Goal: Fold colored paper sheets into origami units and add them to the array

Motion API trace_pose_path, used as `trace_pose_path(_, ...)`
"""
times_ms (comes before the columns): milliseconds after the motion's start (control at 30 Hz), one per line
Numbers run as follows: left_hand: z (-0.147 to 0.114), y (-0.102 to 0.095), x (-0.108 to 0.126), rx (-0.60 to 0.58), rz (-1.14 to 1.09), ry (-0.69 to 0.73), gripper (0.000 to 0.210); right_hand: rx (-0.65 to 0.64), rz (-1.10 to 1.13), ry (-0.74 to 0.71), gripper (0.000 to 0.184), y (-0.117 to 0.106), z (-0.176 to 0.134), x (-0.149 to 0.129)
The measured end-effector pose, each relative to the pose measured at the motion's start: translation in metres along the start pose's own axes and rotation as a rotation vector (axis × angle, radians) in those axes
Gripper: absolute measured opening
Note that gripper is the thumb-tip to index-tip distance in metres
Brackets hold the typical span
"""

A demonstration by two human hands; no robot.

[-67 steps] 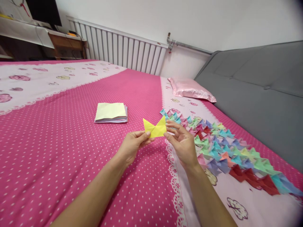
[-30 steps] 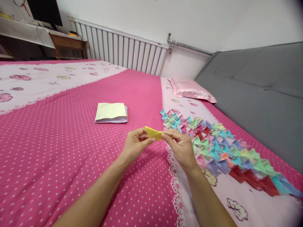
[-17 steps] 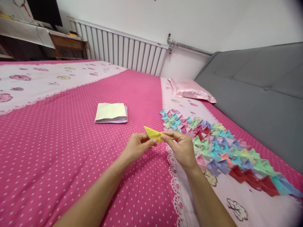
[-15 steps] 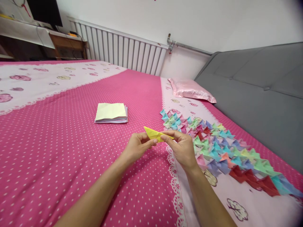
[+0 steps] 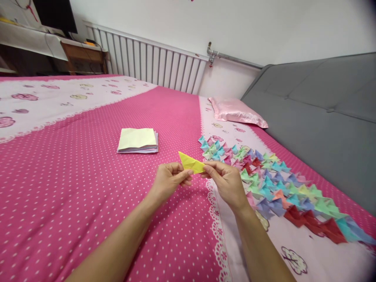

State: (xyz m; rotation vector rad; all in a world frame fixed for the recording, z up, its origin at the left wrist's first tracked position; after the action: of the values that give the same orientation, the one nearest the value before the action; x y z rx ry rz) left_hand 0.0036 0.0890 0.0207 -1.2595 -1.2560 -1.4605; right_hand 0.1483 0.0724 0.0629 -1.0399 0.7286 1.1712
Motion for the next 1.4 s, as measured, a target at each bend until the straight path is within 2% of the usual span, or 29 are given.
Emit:
trace_pose_path(300, 0.000, 0.001, -0.001, -0.032, -0.044, 0.018, 0.022, -0.022, -0.026, -0.002, 0.020, 0.001, 0.000, -0.001)
trace_pose_path(500, -0.001, 0.009, -0.005, -0.108, 0.047, -0.010, 0.017, -0.044, -0.080, -0.009, 0.015, 0.006, -0.001, -0.004)
trace_pose_path(700, -0.001, 0.011, -0.008, -0.121, 0.110, -0.017, 0.017, -0.028, -0.089, -0.035, 0.014, 0.006, -0.002, -0.008)
trace_pose_path(833, -0.001, 0.011, -0.007, -0.134, 0.071, -0.005, 0.019, 0.017, -0.036, 0.001, 0.016, 0.002, -0.002, -0.001)
trace_pose_path(967, 0.000, 0.010, -0.009, -0.123, -0.048, -0.042, 0.022, 0.066, 0.111, 0.068, 0.016, 0.002, -0.001, 0.009)
trace_pose_path(1200, 0.004, 0.002, -0.013, -0.059, -0.170, -0.060, 0.020, -0.066, 0.297, 0.234, 0.033, 0.016, -0.004, 0.017)
trace_pose_path(1400, 0.003, 0.004, -0.009, -0.073, -0.164, -0.038, 0.017, -0.128, 0.311, 0.254, 0.029, 0.021, -0.005, 0.020)
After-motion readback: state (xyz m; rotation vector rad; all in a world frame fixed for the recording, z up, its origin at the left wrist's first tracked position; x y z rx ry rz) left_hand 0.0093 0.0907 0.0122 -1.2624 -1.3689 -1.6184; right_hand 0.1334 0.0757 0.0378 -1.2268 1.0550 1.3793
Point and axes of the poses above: each hand's wrist, its own z-axis towards the middle knuckle, its own y-axis out of the palm, x = y × z, the point moved 9 cm from there along z, towards the middle knuckle
